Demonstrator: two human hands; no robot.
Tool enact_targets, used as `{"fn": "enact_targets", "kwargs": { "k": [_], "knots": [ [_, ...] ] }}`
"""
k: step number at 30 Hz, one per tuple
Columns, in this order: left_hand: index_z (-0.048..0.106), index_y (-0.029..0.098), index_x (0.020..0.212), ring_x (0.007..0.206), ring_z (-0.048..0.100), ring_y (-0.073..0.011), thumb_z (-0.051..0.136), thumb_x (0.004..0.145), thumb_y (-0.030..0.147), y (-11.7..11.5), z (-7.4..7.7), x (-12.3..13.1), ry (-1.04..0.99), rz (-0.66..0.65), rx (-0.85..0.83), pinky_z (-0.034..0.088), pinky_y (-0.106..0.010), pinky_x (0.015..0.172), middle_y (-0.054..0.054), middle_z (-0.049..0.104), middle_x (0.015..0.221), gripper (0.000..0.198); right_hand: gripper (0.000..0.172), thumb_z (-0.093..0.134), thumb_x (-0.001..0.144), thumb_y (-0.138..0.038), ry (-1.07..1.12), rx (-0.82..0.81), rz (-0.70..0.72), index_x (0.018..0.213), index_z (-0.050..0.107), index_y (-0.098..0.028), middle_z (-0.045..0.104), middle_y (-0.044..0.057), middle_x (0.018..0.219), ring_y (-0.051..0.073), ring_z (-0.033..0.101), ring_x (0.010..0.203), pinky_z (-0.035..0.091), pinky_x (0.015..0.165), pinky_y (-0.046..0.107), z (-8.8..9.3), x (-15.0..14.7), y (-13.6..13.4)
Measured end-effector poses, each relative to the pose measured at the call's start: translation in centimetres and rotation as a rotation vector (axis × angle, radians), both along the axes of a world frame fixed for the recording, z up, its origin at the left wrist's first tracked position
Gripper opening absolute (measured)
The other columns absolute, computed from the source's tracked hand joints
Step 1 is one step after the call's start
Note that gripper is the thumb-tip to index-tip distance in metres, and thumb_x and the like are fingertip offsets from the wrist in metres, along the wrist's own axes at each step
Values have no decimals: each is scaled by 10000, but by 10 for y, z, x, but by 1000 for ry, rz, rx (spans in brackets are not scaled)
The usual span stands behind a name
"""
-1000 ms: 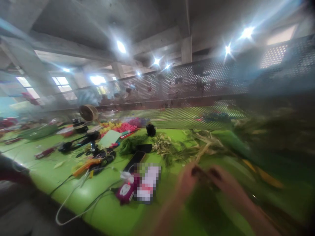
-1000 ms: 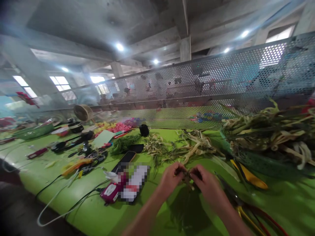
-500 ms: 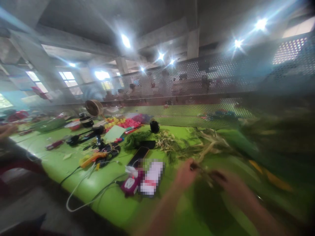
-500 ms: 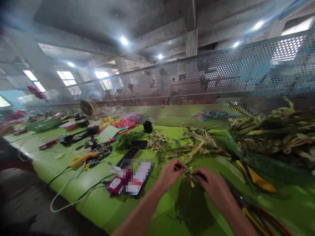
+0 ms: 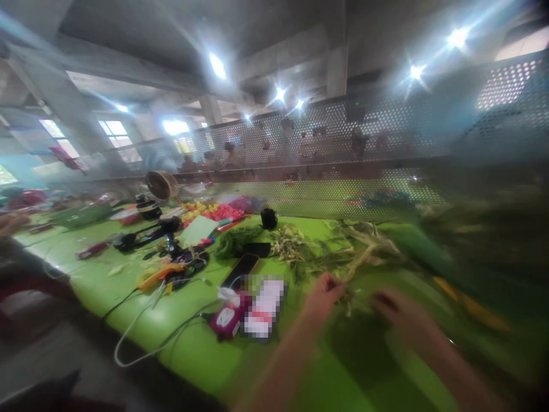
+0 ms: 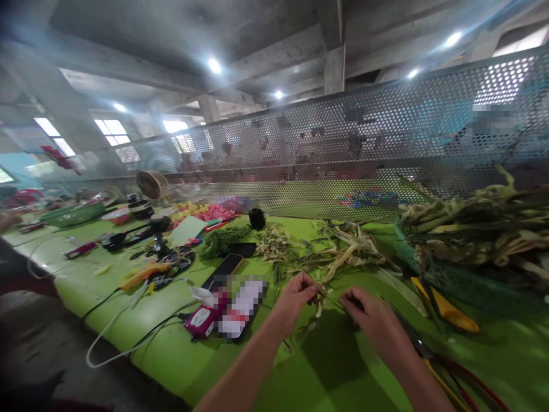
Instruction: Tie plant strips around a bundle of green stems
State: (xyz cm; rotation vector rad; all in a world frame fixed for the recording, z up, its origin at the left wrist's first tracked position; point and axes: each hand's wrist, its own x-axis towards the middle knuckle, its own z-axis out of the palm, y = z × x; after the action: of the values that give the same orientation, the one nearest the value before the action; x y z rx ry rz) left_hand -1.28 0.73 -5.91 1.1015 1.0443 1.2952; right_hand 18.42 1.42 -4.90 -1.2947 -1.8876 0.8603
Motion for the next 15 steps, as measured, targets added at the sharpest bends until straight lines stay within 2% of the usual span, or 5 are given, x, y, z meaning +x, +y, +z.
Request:
{"fn": "enact_targets", "kwargs": {
  "k": [3,6,12,15],
  "knots": [
    [512,161,735,572,513,-102,715,693,408,-4,7,0,-60,-14,7,349,-246,592,-12,617,669,322,271,588,778,-460,173,-104,14,650,577,-221,513,-46,554,124,475,527,352,499,243,7,-4,-6],
    [508,162,713,551,490,-89,755,646,421,-8,13,3,-166,-35,-10,344,-232,582,14,573,611,364,288,605,780,-476,366,-210,34,660,561,-217,470,-51,576,112,447,539,360,515,236,12,-9,-14],
    [487,162,696,562,460,-73,827,549,388,-16,22,12,-366,-82,-115,332,-222,582,33,519,628,434,208,678,753,-394,709,-335,43,694,575,-223,584,1,754,145,517,665,421,602,261,17,-14,-26],
    [478,165,701,584,470,-75,833,547,376,-20,25,17,-439,-82,-132,334,-222,588,28,522,655,441,159,675,759,-370,812,-440,67,756,594,-234,615,3,819,125,511,595,439,611,277,26,-17,-32]
  ]
}}
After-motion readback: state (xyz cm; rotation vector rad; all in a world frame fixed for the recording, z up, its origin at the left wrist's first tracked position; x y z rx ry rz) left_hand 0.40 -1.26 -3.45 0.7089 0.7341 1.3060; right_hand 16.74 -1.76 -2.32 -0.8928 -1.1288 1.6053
